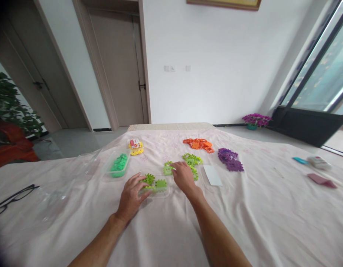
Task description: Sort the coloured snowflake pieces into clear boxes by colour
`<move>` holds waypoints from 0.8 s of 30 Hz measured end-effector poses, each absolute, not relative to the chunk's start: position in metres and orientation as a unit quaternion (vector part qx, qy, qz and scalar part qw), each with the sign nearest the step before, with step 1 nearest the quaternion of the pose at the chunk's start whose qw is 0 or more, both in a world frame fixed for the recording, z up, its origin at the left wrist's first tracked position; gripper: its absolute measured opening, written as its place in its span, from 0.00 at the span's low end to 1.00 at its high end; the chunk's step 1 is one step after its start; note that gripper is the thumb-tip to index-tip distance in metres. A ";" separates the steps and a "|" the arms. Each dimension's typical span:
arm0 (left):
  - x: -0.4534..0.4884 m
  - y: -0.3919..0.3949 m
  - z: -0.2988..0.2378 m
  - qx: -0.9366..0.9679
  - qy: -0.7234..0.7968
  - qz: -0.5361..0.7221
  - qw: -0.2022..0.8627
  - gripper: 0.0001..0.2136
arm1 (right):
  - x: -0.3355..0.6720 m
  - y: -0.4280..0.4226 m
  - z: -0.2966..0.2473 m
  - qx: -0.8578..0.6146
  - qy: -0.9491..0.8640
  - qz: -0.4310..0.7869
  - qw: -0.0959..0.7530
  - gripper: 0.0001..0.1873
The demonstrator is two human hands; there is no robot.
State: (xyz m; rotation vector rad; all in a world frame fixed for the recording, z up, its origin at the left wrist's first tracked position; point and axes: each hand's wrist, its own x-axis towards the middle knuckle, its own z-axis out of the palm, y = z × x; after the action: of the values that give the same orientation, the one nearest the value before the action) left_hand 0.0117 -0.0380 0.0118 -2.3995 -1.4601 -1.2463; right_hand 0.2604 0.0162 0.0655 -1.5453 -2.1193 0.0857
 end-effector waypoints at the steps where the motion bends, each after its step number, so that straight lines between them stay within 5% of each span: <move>1: 0.012 -0.038 0.012 -0.779 -0.476 -0.407 0.038 0.09 | 0.263 0.019 0.060 -0.584 -0.771 0.024 0.252 0.17; 10: 0.012 -0.039 0.014 -0.771 -0.490 -0.405 0.053 0.07 | 0.252 0.024 0.024 -0.557 -0.809 0.008 0.188 0.32; 24: 0.010 -0.034 0.012 -0.782 -0.465 -0.414 0.027 0.07 | 0.248 0.028 0.017 -0.588 -0.779 -0.016 0.218 0.19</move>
State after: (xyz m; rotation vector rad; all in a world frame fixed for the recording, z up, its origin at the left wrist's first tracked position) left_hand 0.0102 -0.0345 0.0116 -2.4157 -1.4368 -1.2786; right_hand 0.2483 0.0277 0.0172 -1.6288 -2.1565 -0.0452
